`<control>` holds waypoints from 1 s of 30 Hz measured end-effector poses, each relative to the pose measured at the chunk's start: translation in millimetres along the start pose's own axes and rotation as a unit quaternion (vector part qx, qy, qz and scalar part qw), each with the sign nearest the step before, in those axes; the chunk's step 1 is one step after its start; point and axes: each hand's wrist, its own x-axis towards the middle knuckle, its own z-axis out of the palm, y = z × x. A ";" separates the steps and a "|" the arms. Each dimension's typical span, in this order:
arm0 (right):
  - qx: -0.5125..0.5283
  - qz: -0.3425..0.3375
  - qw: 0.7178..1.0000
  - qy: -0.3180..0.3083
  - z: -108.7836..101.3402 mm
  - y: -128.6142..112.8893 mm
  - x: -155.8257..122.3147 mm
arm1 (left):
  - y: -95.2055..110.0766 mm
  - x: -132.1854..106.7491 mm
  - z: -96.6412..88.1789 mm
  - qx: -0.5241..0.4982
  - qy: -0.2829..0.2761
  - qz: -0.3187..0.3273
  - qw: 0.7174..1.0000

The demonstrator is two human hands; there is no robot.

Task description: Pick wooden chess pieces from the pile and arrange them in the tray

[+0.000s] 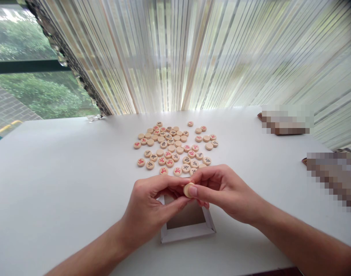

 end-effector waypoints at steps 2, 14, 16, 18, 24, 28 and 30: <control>0.000 -0.001 1.000 -0.003 -0.6 0.0 -0.3 | 0.4 0.8 0.2 -0.004 -0.001 0.002 1.000; 0.000 0.007 1.000 0.001 -1.2 -2.2 -1.2 | 1.4 0.7 -0.7 -0.018 -0.007 0.003 1.000; -0.003 0.008 1.000 0.003 -1.0 -2.9 -1.0 | 2.1 0.7 -0.5 -0.015 -0.007 0.002 1.000; -0.006 0.010 1.000 0.005 -0.7 -3.7 -0.5 | 2.3 0.7 -0.6 -0.011 -0.004 -0.001 1.000; 0.009 0.001 1.000 0.001 0.0 -4.2 -0.3 | -0.1 1.3 -1.1 0.007 0.003 0.004 1.000; -0.006 -0.036 0.999 0.011 -0.4 -1.6 -1.1 | -1.5 1.5 -1.8 0.016 0.015 -0.004 1.000; -0.027 -0.065 0.997 0.012 -0.6 -0.2 -1.0 | -2.1 1.7 -2.7 0.030 0.028 -0.011 0.999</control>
